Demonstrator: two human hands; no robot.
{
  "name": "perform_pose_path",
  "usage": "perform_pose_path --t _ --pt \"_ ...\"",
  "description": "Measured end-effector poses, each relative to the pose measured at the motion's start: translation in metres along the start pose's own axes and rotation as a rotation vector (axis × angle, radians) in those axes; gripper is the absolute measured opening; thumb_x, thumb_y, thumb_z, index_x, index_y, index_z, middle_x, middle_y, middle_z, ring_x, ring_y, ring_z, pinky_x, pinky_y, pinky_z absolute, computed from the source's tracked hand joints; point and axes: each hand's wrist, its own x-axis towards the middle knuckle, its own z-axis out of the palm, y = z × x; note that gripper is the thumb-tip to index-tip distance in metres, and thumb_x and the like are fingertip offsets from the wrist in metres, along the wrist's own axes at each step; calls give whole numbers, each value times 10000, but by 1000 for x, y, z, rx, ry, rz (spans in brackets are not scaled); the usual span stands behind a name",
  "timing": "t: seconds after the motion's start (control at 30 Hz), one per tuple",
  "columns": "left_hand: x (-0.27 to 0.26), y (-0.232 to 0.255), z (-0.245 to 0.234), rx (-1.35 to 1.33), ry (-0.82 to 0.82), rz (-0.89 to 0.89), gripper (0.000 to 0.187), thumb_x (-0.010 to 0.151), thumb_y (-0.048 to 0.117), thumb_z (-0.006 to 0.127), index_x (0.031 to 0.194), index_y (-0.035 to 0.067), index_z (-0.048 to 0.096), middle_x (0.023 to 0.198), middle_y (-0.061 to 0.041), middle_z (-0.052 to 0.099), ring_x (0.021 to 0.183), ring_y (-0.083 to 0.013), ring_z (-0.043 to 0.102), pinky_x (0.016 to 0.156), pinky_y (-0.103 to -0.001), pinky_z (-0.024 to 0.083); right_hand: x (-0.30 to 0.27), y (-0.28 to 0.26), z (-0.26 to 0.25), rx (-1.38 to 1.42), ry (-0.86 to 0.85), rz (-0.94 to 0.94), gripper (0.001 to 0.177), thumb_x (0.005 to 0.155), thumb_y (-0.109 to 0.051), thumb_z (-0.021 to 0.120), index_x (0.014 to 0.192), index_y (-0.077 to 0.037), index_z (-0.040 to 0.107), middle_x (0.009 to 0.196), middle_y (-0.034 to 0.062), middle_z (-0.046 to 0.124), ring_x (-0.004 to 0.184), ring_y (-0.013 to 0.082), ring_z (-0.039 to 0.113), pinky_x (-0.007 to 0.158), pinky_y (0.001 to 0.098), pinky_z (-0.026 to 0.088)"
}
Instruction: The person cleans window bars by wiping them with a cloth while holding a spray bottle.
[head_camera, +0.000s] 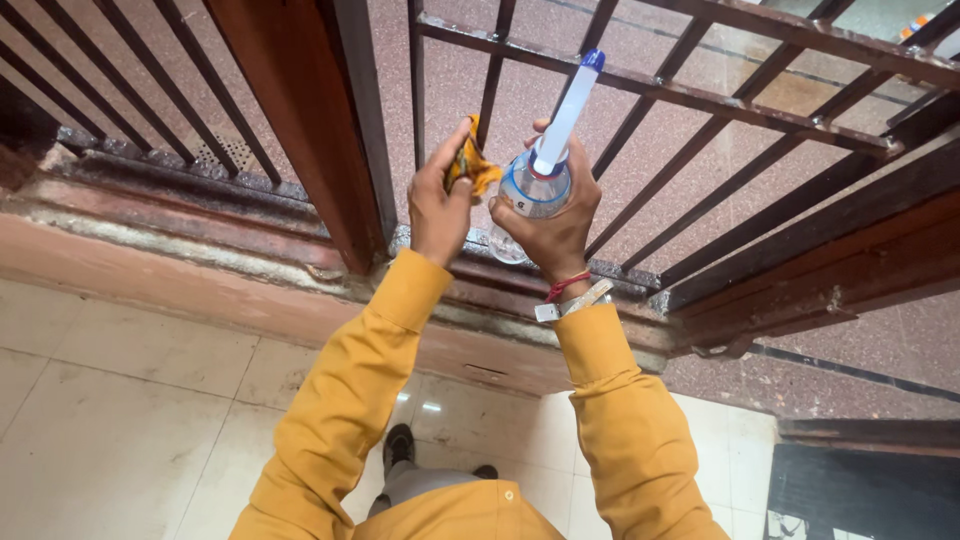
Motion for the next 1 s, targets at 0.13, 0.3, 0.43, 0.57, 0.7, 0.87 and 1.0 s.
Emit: perform_pose_path --t 0.13,0.3,0.43,0.57,0.7,0.87,1.0 --pt "-27 -32 1 327 -17 118 720 902 -161 444 1561 127 409 1397 -210 600 1240 -392 634 1043 -426 525 2 -1 -2 -38 -3 -22 733 704 -121 836 1373 -30 550 1180 70 641 1114 162 672 1022 307 600" --pt "-31 -57 -3 250 6 -304 626 878 -84 514 1469 122 535 1242 -215 707 1076 -378 717 907 -454 585 2 -3 -2 -42 0 -43 725 703 -108 828 1371 -30 559 1177 75 638 1112 167 664 1016 310 589" --pt "-13 -35 -2 -62 53 -241 646 876 -66 414 1498 105 447 1233 -183 699 1014 -315 762 840 -404 650 1 -2 -1 -30 -9 -11 729 710 -108 842 1373 -29 549 1171 73 643 1098 161 667 1009 311 590" --pt "-26 -46 8 239 49 166 633 877 -115 491 1497 6 460 1342 -261 618 1177 -359 669 1006 -419 533 2 -1 0 -40 -2 7 717 713 -98 820 1376 -35 557 1159 69 650 1075 153 678 997 303 598" --pt "-39 -69 6 459 67 33 619 882 -112 509 1477 60 508 1368 -228 645 1240 -358 668 1069 -415 536 1 -2 -1 -69 4 -58 729 716 -97 834 1384 -30 552 1188 77 644 1119 173 676 1027 314 593" --pt "-33 -33 5 384 188 203 679 880 -166 470 1523 54 477 1478 -244 535 1304 -422 581 1054 -449 524 1 0 0 -66 -2 -66 740 719 -106 841 1392 -22 545 1195 84 639 1124 179 666 1027 317 584" --pt "-38 -28 6 658 131 629 451 986 -68 569 1428 21 580 1476 -165 585 1144 -337 635 922 -389 606 1 0 0 -30 -6 2 728 727 -135 846 1384 -31 550 1179 72 643 1072 152 683 994 297 617"
